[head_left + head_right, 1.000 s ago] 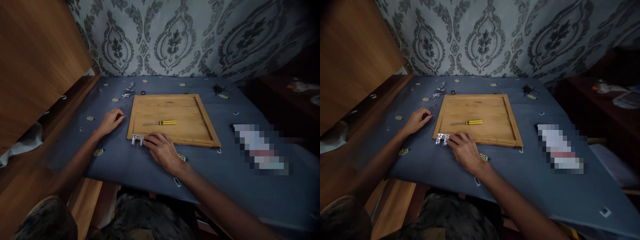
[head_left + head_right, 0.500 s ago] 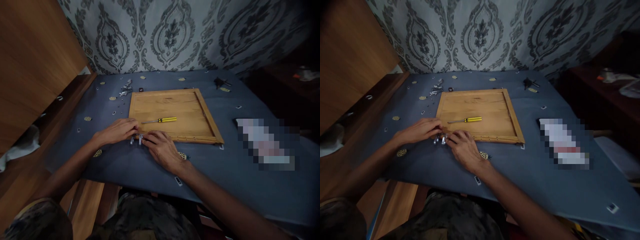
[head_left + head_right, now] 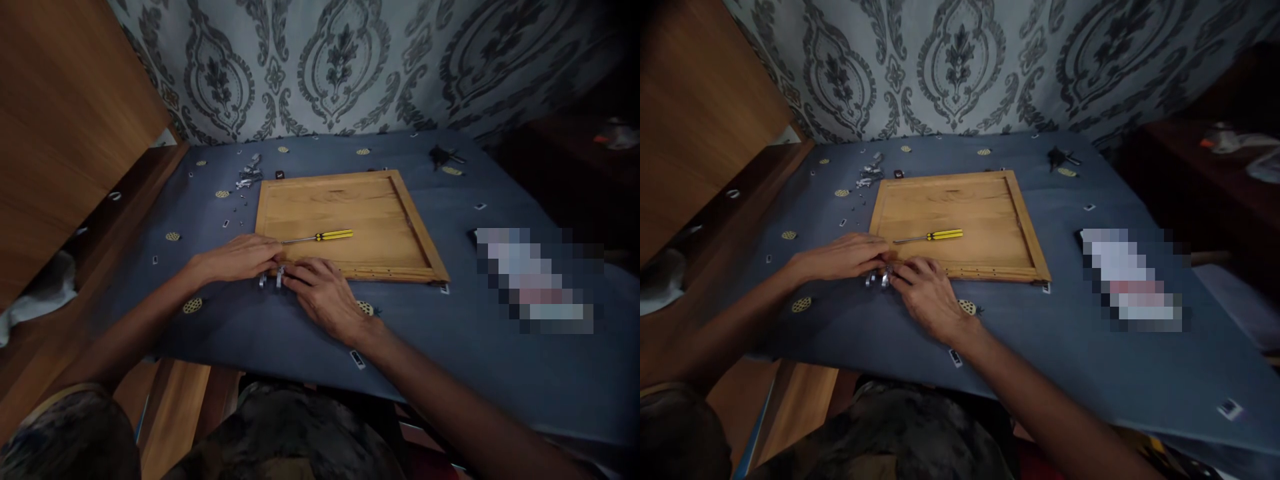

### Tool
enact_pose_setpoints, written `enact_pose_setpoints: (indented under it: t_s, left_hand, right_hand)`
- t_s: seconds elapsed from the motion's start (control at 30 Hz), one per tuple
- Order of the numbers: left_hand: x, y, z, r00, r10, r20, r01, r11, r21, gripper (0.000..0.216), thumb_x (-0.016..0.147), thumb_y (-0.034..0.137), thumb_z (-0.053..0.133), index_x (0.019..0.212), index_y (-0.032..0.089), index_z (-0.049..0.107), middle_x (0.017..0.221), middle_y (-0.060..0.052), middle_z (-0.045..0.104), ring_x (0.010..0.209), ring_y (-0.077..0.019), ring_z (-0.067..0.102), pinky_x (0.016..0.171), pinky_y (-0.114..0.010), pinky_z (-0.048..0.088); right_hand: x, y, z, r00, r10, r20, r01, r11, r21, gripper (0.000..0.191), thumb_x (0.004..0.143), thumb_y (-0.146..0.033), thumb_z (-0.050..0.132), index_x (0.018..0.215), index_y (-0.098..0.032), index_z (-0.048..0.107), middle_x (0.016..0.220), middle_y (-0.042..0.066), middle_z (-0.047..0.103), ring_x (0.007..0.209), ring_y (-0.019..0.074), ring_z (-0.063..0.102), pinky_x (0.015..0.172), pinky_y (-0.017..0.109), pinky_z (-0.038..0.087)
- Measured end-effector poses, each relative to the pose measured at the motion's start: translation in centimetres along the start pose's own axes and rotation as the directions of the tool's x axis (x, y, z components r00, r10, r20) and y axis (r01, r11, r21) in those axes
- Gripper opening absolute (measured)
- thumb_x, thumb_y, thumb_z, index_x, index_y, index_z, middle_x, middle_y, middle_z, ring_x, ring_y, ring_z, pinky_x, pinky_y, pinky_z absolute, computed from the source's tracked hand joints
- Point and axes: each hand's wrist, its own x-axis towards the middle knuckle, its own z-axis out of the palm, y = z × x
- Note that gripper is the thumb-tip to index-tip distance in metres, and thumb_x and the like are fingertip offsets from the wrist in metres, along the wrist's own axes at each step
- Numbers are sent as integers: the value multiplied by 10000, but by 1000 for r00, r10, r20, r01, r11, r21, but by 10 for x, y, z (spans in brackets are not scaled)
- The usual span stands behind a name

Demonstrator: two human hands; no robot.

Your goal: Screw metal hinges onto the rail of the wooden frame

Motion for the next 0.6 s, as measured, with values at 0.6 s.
enact_pose_setpoints:
  t_s: [0.6]
  left_hand:
    - [16,-3,-12,985,88,151,-90,996,5,128,1019,177,526,917,209,596,906,-40,709,880,-215,657,789,-297,448]
  right_hand:
    - [2,-1,-3,999,6,38,-7,1000,25,326,996,-88,620,1259,-219,760,1289,70,784,1201,268,605,1018,438,473]
